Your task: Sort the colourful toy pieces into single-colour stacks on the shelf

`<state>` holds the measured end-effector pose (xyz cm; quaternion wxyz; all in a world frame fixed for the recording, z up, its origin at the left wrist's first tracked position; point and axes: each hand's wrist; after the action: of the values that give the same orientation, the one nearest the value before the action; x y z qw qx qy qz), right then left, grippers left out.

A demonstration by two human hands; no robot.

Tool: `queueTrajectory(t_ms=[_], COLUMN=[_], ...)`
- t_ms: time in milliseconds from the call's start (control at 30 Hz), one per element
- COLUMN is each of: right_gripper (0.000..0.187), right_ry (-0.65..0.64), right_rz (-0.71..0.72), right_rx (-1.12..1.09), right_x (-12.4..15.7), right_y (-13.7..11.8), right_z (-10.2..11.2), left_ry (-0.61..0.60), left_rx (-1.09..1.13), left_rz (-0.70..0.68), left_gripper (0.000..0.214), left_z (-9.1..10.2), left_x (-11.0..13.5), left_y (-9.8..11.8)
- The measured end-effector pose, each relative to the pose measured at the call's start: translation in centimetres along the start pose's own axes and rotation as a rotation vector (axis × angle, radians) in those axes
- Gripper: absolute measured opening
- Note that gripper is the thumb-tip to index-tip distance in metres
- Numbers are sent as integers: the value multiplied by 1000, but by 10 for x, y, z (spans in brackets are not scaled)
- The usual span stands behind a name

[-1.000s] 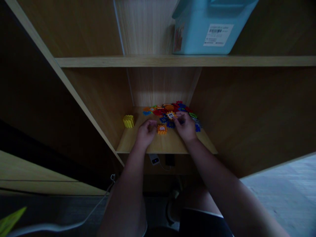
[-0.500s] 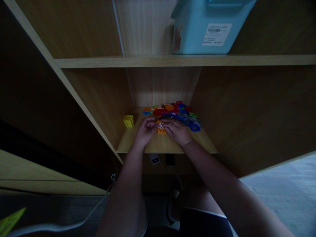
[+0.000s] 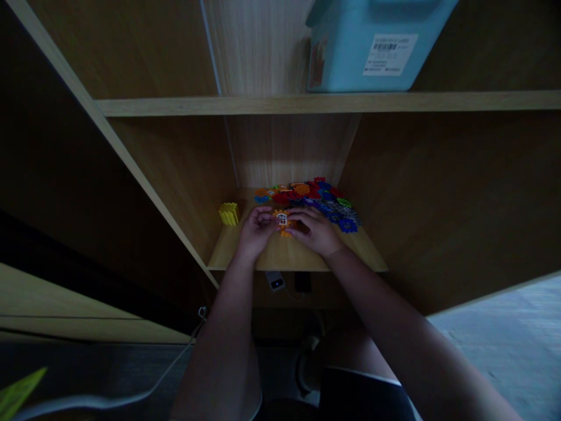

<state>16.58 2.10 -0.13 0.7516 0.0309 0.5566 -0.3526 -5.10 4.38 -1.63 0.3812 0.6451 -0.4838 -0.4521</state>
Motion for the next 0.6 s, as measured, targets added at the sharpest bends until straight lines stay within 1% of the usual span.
queueTrajectory(t_ms=[100,200,267,400,533,600], right_gripper=[19,26,31,31,30,29], right_ry=[24,62,70,38,-7,-40], right_rz=[-106,-222,-270,-303,-310,-305], right_rx=[-100,-132,-126,-143,-147,-143], right_x=[2,5,7,9,11,12], right_y=[3,9,14,21,25,27], right_z=[0,1,0,-1,0,2], left_ry=[-16,-39,-48,-17,54,57], left_rx=[-7,-35,-50,-83,-190,-241], left_rz=[9,-7,-12,-43,-170,-208], left_gripper=[51,49,47,39,24,19], left_z=[0,0,1,3,4,5], left_x=[0,-1,-2,-5,-6,-6], left_y=[-1,-3,-5,-8,-7,-5])
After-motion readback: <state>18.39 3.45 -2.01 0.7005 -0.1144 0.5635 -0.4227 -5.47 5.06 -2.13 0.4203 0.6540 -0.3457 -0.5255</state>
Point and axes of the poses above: each hand's wrist, its own x-axis away from the middle knuckle, its own z-axis out of the back of the hand, y = z × x, and after that the axes turned 15 degrees about y, right-handed
